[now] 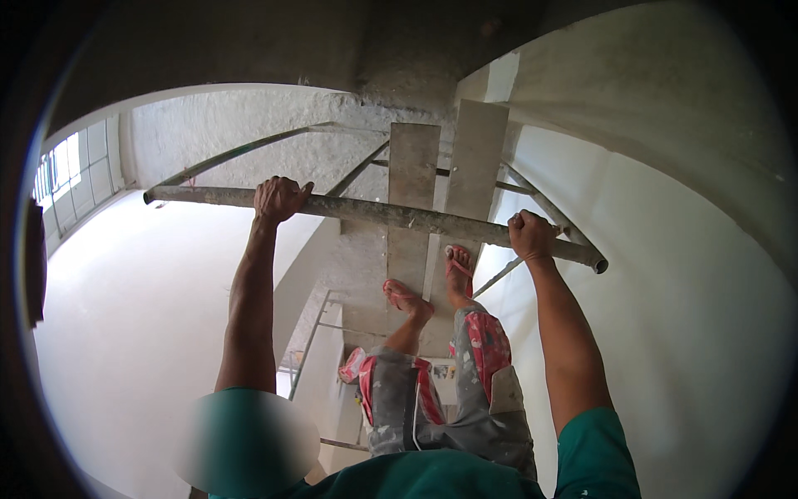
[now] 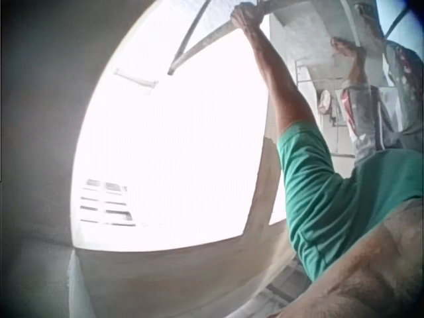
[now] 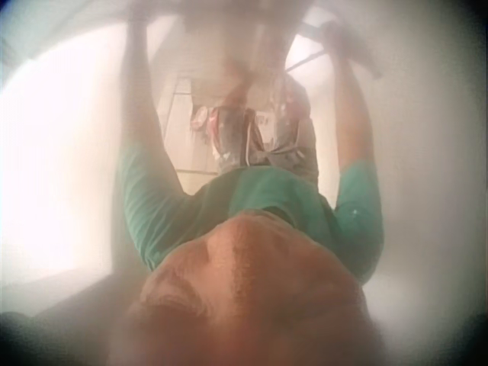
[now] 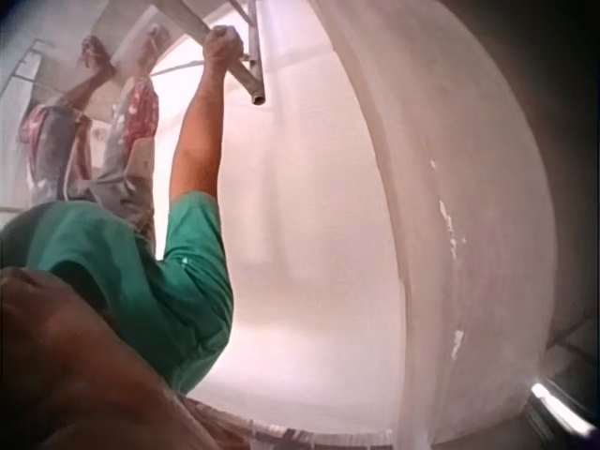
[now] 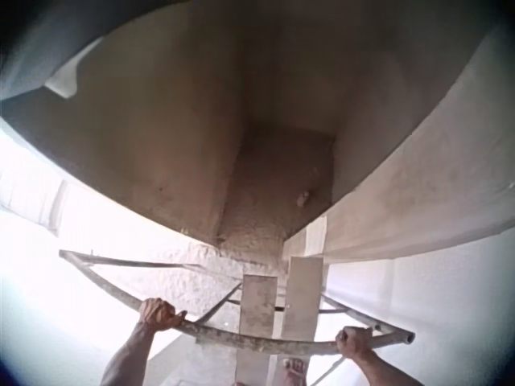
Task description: The person scoops plaster from a hawk onto a trowel and applies it to the ceiling, smoothing the surface. The person repositions a metal scaffold to reach different areas and continues applying plaster to the ceiling.
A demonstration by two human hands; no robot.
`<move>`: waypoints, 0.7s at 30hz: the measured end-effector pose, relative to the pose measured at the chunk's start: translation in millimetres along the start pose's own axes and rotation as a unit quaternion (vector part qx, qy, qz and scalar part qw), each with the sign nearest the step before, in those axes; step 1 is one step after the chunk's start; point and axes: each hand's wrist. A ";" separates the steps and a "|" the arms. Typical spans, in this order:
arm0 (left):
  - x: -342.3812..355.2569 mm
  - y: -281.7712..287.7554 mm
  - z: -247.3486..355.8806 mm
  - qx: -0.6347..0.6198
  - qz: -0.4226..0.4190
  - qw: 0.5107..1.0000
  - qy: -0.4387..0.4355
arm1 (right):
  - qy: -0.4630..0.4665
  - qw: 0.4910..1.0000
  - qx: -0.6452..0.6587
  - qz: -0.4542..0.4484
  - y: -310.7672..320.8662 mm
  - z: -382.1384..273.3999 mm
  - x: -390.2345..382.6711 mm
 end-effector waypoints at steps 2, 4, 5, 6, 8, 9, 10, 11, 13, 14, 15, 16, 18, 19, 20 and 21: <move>1.7 0.4 -1.0 0.016 -0.025 1.000 -0.002 | -0.014 1.000 0.004 -0.010 -1.9 0.8 -1.4; 2.1 0.1 -2.5 0.014 -0.033 0.999 -0.025 | -0.009 1.000 0.003 -0.006 -2.2 2.6 -4.6; 1.3 0.5 -2.8 0.007 -0.022 0.999 -0.041 | -0.012 1.000 0.007 -0.011 -2.0 3.8 -5.1; 1.3 -0.3 -3.7 0.012 -0.034 0.999 -0.038 | -0.005 1.000 0.020 -0.010 -3.3 4.7 -7.1; -0.1 -0.4 -3.7 0.024 -0.037 0.998 -0.043 | 0.001 1.000 0.012 -0.010 -2.4 6.7 -8.8; -0.9 -0.1 -3.0 0.028 -0.040 0.998 -0.037 | -0.002 1.000 0.010 -0.010 -1.8 7.0 -9.6; -0.5 0.3 -2.6 0.028 -0.041 0.998 -0.046 | -0.006 1.000 0.022 -0.014 -1.8 7.5 -9.4; -0.7 1.3 -1.8 0.031 -0.041 0.998 -0.047 | -0.008 1.000 0.007 -0.018 -1.2 7.5 -9.5; 0.1 3.5 -0.7 0.038 -0.041 0.998 -0.043 | -0.012 1.000 0.008 -0.025 0.0 7.4 -8.7; 0.6 4.6 -0.2 0.038 -0.043 0.997 -0.048 | -0.018 0.999 0.004 -0.032 1.0 7.3 -8.0; 0.9 6.0 -0.4 0.039 -0.046 0.997 -0.044 | -0.025 0.999 0.007 -0.033 1.7 6.8 -8.1; 1.4 6.8 0.0 0.018 -0.047 0.998 -0.049 | -0.031 0.999 0.012 -0.027 2.7 6.3 -7.6; 2.1 7.5 0.1 0.036 -0.052 0.997 -0.042 | -0.038 0.999 0.011 -0.033 4.1 4.7 -7.1; 2.1 6.7 0.7 0.027 -0.063 0.997 -0.043 | -0.049 0.998 0.015 -0.041 4.8 4.0 -7.1; 2.6 6.0 1.2 0.044 -0.064 0.996 -0.043 | -0.049 0.998 0.010 -0.034 5.1 2.8 -6.5; 2.6 4.2 2.4 0.052 -0.070 0.995 -0.045 | -0.058 0.998 0.011 -0.037 5.5 1.7 -6.9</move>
Point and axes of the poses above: each hand's wrist, its own x-axis towards the middle knuckle, its own y-axis out of the back of the hand, z = x × y, and after that the axes turned 8 degrees about x, right-handed
